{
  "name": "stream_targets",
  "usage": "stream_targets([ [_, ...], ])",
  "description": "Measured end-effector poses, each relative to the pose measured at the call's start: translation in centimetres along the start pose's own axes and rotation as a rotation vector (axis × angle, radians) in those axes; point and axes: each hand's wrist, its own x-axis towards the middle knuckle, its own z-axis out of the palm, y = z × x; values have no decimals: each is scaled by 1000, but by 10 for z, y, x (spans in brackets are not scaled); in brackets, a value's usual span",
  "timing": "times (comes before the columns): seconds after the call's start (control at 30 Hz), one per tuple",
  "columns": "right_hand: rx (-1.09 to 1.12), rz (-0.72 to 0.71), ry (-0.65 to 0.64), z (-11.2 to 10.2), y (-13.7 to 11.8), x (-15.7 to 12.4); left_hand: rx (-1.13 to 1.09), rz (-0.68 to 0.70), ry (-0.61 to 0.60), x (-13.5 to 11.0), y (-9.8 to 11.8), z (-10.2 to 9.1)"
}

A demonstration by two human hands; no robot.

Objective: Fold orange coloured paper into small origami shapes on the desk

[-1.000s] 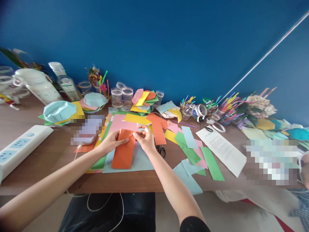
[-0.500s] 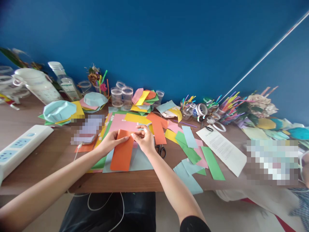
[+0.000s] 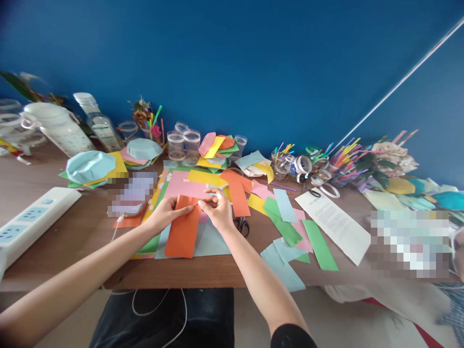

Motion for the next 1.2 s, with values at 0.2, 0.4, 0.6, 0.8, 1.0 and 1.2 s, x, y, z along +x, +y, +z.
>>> stream_targets([
  [0.2, 20, 2, 9, 0, -1, -1, 24, 9, 2, 0, -1, 0],
  [0.4, 23, 21, 8, 1, -4, -1, 24, 8, 4, -1, -1, 0],
  [0.6, 54, 11, 2, 1, -3, -1, 26, 7, -1, -1, 0, 0],
  [0.8, 63, 6, 7, 0, 1, 0, 21, -3, 8, -1, 1, 0],
  [1.0, 77, 4, 8, 0, 0, 0, 11, -10, 12, -1, 0, 0],
  [1.2, 67, 5, -1, 0, 0, 0, 33, -8, 22, -1, 0, 1],
])
